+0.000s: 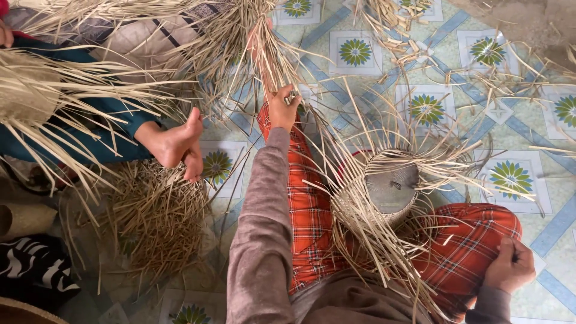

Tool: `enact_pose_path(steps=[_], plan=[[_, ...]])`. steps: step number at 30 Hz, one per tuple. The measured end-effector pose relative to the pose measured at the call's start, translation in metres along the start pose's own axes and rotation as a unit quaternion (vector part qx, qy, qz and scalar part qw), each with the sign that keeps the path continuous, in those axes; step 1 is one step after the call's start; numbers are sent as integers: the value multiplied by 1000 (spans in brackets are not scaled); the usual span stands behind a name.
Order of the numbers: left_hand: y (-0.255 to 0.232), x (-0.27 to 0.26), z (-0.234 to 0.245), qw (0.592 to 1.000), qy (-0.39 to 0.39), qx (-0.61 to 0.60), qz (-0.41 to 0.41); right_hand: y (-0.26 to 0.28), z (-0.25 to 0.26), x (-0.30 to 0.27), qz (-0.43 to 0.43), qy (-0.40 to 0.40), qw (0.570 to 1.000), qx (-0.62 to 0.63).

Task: Weaving a hat from dried plant fibers using a wooden mold for shaping.

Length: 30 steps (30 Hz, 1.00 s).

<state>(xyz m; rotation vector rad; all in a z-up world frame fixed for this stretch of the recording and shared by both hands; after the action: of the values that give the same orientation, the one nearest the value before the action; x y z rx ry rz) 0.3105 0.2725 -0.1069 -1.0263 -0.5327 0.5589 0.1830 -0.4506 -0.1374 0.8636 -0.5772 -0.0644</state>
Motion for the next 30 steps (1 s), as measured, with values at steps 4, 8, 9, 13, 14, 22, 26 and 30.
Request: enact_pose_path(steps=[4, 8, 9, 13, 14, 22, 26, 30], plan=[[-29, -13, 10, 1000, -21, -14, 4, 1, 2, -4, -3, 1, 1000, 15], [-123, -64, 38, 963, -174, 27, -203, 0, -1, -5, 30, 4, 999, -14], [-147, -84, 37, 944, -189, 24, -268, -3, 0, -6, 12, 1, 1000, -13], [-268, -183, 76, 923, -132, -108, -345, 8, 3, -3, -74, 9, 995, 70], [-285, -208, 68, 901, -77, -131, -407, 22, 5, -6, -81, 20, 990, 112], [-357, -402, 38, 757, 253, -47, -601, 197, 52, -41, 48, 154, 934, 319], [-360, -407, 25, 762, 295, -83, -570, 217, 50, -57, -59, 209, 820, 529], [-363, -409, 22, 766, 276, -95, -572, 255, 45, -52, -78, 222, 702, 673]])
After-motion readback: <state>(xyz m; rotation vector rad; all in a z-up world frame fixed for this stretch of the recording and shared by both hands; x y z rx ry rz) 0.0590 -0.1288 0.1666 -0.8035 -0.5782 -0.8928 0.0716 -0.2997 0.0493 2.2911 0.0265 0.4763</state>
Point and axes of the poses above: each hand's wrist, its own x-axis towards the middle knuckle, its own z-axis out of the back of the hand, y = z × x, the point moved 7 cm from there along x, towards the middle knuckle
